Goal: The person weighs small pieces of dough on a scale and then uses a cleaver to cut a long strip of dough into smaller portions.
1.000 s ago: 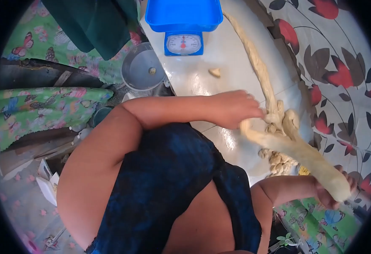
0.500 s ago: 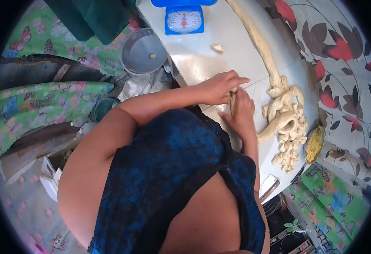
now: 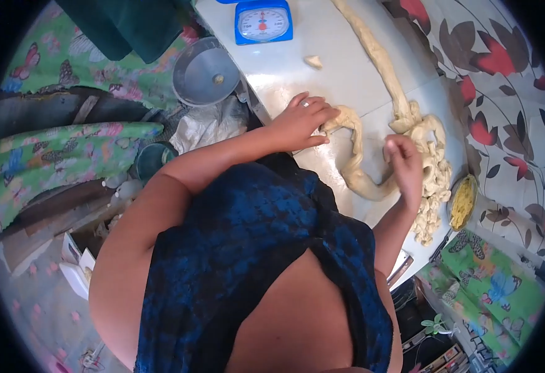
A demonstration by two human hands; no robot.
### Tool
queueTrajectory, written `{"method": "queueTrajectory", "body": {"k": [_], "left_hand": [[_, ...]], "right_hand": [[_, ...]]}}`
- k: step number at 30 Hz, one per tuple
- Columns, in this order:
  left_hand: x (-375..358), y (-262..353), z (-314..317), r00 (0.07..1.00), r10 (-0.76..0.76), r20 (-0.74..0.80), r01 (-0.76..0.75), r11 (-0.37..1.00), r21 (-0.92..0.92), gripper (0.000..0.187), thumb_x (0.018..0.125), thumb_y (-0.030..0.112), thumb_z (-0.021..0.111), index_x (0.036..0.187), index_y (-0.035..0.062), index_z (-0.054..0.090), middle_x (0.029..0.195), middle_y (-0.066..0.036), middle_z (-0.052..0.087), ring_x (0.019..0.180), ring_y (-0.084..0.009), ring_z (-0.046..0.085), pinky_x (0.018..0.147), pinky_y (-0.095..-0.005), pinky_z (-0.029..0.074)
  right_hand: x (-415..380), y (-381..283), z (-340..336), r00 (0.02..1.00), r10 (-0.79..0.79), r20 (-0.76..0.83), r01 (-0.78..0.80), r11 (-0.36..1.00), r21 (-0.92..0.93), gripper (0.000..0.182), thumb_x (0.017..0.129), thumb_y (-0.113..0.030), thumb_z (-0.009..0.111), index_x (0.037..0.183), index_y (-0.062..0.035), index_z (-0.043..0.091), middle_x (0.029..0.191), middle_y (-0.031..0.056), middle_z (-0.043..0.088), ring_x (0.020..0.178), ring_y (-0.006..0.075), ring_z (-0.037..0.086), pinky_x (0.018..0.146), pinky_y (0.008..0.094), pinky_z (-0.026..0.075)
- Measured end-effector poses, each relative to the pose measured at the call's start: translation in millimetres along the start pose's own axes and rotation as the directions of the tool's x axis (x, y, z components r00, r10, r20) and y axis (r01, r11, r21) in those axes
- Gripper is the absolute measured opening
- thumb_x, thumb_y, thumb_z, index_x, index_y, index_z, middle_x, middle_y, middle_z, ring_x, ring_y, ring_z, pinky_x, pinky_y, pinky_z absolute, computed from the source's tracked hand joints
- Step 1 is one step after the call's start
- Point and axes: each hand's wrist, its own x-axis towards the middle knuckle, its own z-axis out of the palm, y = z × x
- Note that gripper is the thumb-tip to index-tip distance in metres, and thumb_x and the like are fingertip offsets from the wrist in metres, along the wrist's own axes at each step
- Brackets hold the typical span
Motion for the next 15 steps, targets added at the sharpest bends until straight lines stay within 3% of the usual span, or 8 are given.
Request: {"method": "queueTrajectory", "body": {"k": [2, 6, 8, 10, 11, 12, 13, 15], "left_hand": [[4.0, 2.8, -1.0, 0.998, -0.035, -0.056, 0.032, 0.999, -0.04, 0.055, 0.078, 0.022, 0.064, 0.128, 0.0094, 0.045, 0.116, -0.01, 0.052, 0.116, -0.028, 0.045, 0.1, -0.0455, 0.03], [16.4, -7.9, -7.3, 0.998, -0.07, -0.001, 0.069, 0.993, -0.099, 0.039, 0.077, 0.009, 0.059, 0.116, 0.008, 0.054, 0.104, -0.008, 0.054, 0.107, -0.0249, 0.051, 0.093, -0.0419, 0.037], [17.3, -11.7, -18.1, 0.978, -0.186, -0.09, 0.123, 0.877, -0.465, 0.03, 0.074, 0.002, 0.054, 0.103, 0.007, 0.061, 0.096, -0.008, 0.055, 0.101, -0.0231, 0.054, 0.087, -0.0385, 0.041], [14.2, -15.9, -26.4, 0.975, -0.211, -0.072, 0.161, 0.89, -0.426, 0.027, 0.074, 0.004, 0.055, 0.099, 0.0074, 0.063, 0.1, -0.009, 0.057, 0.103, -0.0247, 0.054, 0.087, -0.0392, 0.042], [12.1, -16.7, -29.6, 0.98, -0.181, -0.078, 0.157, 0.957, -0.244, 0.028, 0.074, 0.005, 0.055, 0.101, 0.0075, 0.063, 0.104, -0.009, 0.057, 0.105, -0.0253, 0.053, 0.087, -0.0396, 0.041], [10.0, -17.0, -31.2, 0.985, -0.151, -0.077, 0.148, 0.988, -0.054, 0.03, 0.074, 0.007, 0.055, 0.102, 0.0077, 0.062, 0.109, -0.009, 0.057, 0.106, -0.0259, 0.052, 0.088, -0.0401, 0.041], [6.9, -14.2, -31.4, 0.986, -0.148, -0.071, 0.144, 0.988, -0.051, 0.035, 0.077, 0.016, 0.06, 0.111, 0.0095, 0.06, 0.115, -0.008, 0.056, 0.109, -0.0266, 0.051, 0.092, -0.0404, 0.038], [3.8, -6.4, -19.1, 0.994, -0.064, -0.087, 0.065, 0.998, 0.01, 0.04, 0.078, 0.02, 0.061, 0.117, 0.0109, 0.057, 0.116, -0.008, 0.056, 0.11, -0.0261, 0.051, 0.093, -0.0399, 0.037]], "right_hand": [[15.7, -6.1, -10.9, 0.983, 0.048, -0.179, -0.06, 0.996, -0.064, 0.023, 0.086, -0.02, 0.064, 0.097, -0.0005, 0.062, 0.084, 0.0051, 0.061, 0.076, 0.0124, 0.055, 0.071, 0.0261, 0.045], [40.0, -24.2, -19.0, 0.971, -0.027, -0.239, -0.023, 0.979, -0.2, 0.026, 0.085, -0.019, 0.064, 0.104, -0.0014, 0.061, 0.087, 0.0064, 0.063, 0.077, 0.0138, 0.056, 0.07, 0.0267, 0.045], [47.0, -24.6, -5.2, 0.992, -0.072, -0.102, 0.046, 0.97, -0.237, 0.032, 0.083, -0.019, 0.065, 0.11, -0.0021, 0.059, 0.101, 0.0116, 0.062, 0.088, 0.0204, 0.057, 0.078, 0.0311, 0.046], [46.4, -26.5, 25.2, 0.97, -0.236, 0.056, 0.241, 0.916, -0.32, 0.045, 0.079, -0.021, 0.068, 0.118, -0.003, 0.054, 0.116, 0.0165, 0.055, 0.105, 0.0281, 0.053, 0.09, 0.0361, 0.042], [44.3, -21.2, 46.9, 0.924, -0.36, 0.129, 0.382, 0.857, -0.345, 0.054, 0.077, -0.024, 0.07, 0.123, -0.0033, 0.051, 0.124, 0.0189, 0.051, 0.115, 0.0323, 0.048, 0.096, 0.039, 0.039], [43.2, -10.4, 69.5, 0.89, -0.404, 0.211, 0.454, 0.742, -0.494, 0.069, 0.073, -0.029, 0.072, 0.13, -0.0035, 0.043, 0.131, 0.021, 0.044, 0.125, 0.0366, 0.038, 0.104, 0.0434, 0.03], [35.7, -15.5, 87.3, 0.898, -0.348, 0.27, 0.439, 0.754, -0.488, 0.076, 0.071, -0.033, 0.073, 0.132, -0.0029, 0.04, 0.133, 0.022, 0.043, 0.126, 0.0379, 0.037, 0.105, 0.0461, 0.027], [28.4, -10.1, 109.7, 0.891, -0.422, 0.17, 0.45, 0.76, -0.469, 0.052, 0.075, -0.021, 0.071, 0.117, -0.0027, 0.047, 0.118, 0.0182, 0.052, 0.118, 0.0358, 0.044, 0.103, 0.0455, 0.03]]}}
